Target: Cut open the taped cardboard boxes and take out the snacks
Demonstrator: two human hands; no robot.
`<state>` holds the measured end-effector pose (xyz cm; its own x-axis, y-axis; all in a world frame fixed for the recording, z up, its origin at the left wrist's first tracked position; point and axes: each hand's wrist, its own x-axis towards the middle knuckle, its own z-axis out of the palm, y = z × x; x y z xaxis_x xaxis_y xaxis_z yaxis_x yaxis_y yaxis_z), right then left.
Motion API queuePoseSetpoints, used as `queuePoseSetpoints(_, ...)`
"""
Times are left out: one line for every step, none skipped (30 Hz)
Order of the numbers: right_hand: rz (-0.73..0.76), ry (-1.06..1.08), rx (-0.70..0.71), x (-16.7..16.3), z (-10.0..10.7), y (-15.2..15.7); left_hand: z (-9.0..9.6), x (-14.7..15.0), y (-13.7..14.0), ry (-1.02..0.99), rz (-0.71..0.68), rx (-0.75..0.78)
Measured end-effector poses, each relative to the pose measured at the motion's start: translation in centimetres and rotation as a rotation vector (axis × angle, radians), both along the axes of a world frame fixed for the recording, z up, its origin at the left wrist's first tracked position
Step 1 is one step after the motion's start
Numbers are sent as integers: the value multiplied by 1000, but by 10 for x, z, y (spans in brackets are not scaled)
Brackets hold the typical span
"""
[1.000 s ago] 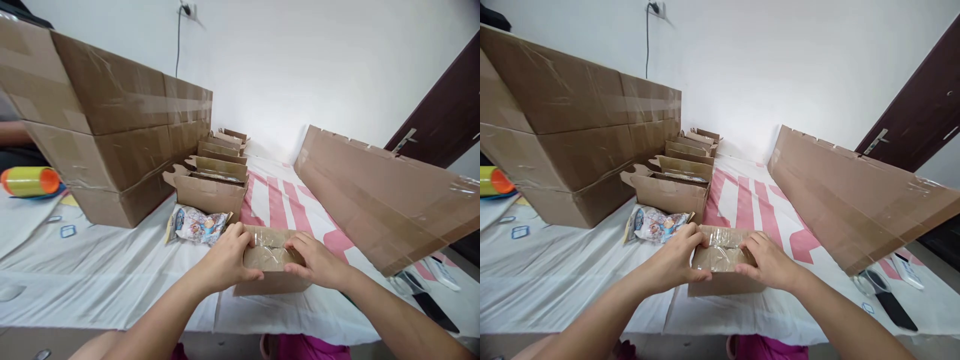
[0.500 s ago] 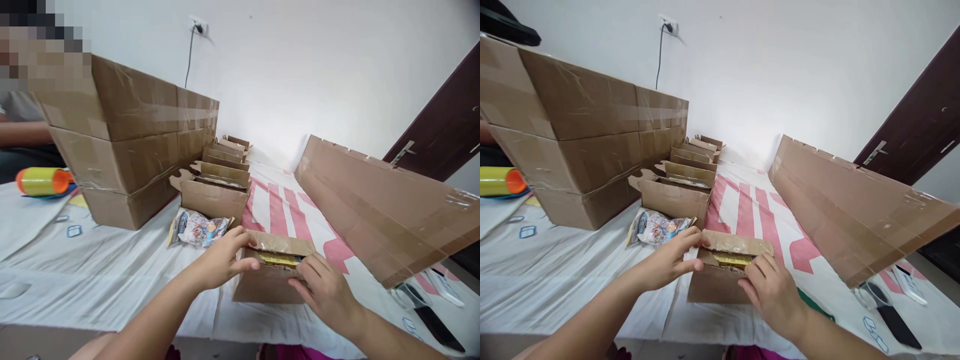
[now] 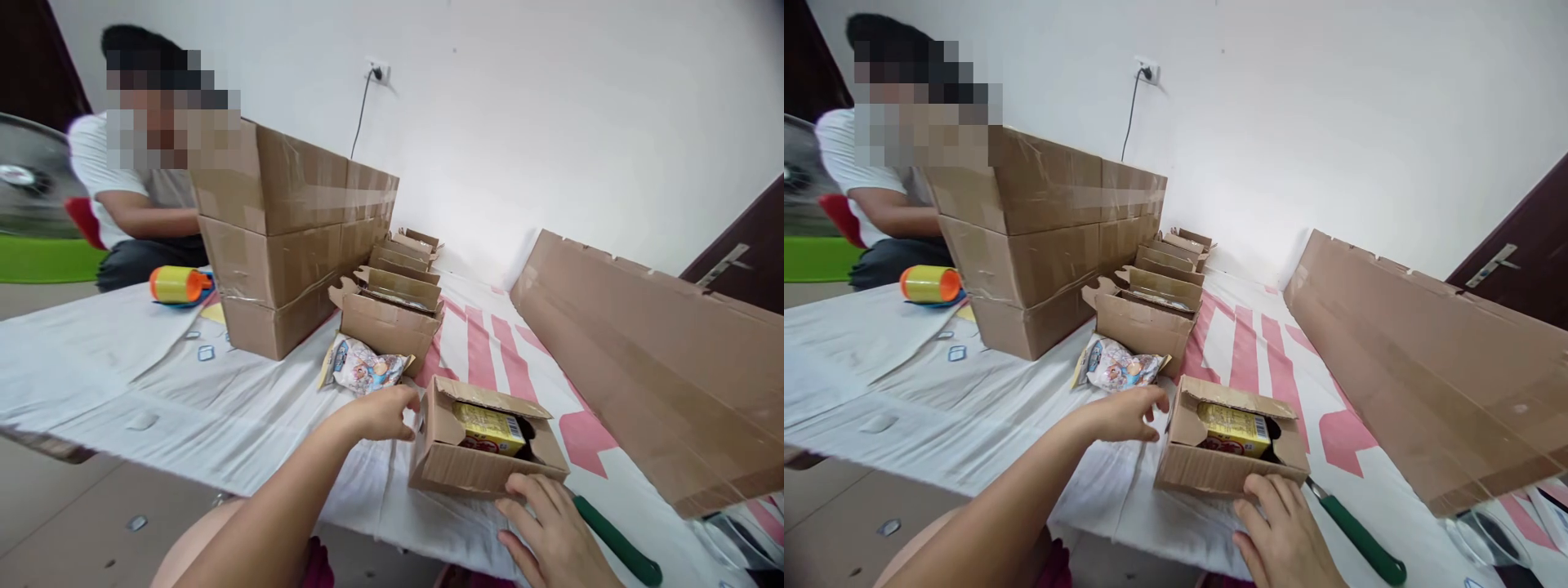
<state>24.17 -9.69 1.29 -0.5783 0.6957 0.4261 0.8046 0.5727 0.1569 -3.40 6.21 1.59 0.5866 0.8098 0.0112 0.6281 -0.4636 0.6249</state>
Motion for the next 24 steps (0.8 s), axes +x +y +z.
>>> queuePoseSetpoints(1, 4, 0, -1, 0, 0, -1, 1, -1, 30, -18, -6)
queuePoseSetpoints(5, 6, -5, -2, 0, 0, -2, 2, -2, 56, -25, -4)
queuePoseSetpoints(5, 8, -12, -2, 0, 0, -2, 4, -2, 75, -24, 5)
queuePoseSetpoints(2, 13, -19, -3, 0, -1, -3, 7, -3, 90, -18, 17)
queuePoseSetpoints(-3, 18, -26, -4, 0, -1, -4, 9, -4, 102, -12, 30)
queuePoseSetpoints(-6, 22, -32, -5, 0, -2, -5, 12, -4, 110, -6, 42)
queuePoseSetpoints(-8, 27, -39, -5, -1, -2, -7, 14, -3, 115, 0, 54)
queuePoseSetpoints(-10, 33, -46, -6, -1, -3, -8, 17, -3, 118, 9, 66)
queuePoseSetpoints(-12, 41, -53, -6, -2, -3, -9, 18, -2, 118, 22, 80)
queuePoseSetpoints(-8, 51, -61, -6, -2, -3, -10, 19, -1, 116, 40, 96)
queuePoseSetpoints(-2, 66, -72, -6, -2, -4, -9, 19, 0, 111, 66, 114)
queuePoseSetpoints(8, 86, -90, -5, 0, -4, -7, 19, 1, 104, 100, 136)
queuePoseSetpoints(22, 115, -117, -5, 2, -5, -3, 18, -1, 98, 141, 157)
queuePoseSetpoints(36, 157, -155, -4, 5, -6, 3, 16, -4, 78, 193, 192)
queuePoseSetpoints(48, 219, -203, -3, 9, -7, 10, 15, -9, 34, 249, 256)
queuePoseSetpoints(50, 301, -264, -2, 13, -9, 17, 14, -16, -29, 296, 351)
queuePoseSetpoints(42, 404, -336, -1, 17, -10, 24, 14, -26, -116, 327, 481)
queuePoseSetpoints(24, 527, -421, -1, 21, -11, 31, 15, -37, -215, 313, 641)
queuePoseSetpoints(2, 669, -521, -3, 24, -12, 37, 16, -49, -283, 248, 797)
queuePoseSetpoints(-14, 820, -631, -5, 26, -13, 41, 19, -62, -322, 138, 931)
queuePoseSetpoints(-16, 969, -743, -7, 26, -13, 44, 23, -74, -329, -9, 1016)
queuePoseSetpoints(-5, 1106, -852, -11, 26, -12, 45, 28, -84, -325, -158, 1072)
queuePoseSetpoints(16, 1226, -951, -15, 24, -11, 44, 34, -93, -305, -289, 1101)
queuePoseSetpoints(32, 1321, -1034, -19, 21, -10, 41, 40, -99, -285, -390, 1116)
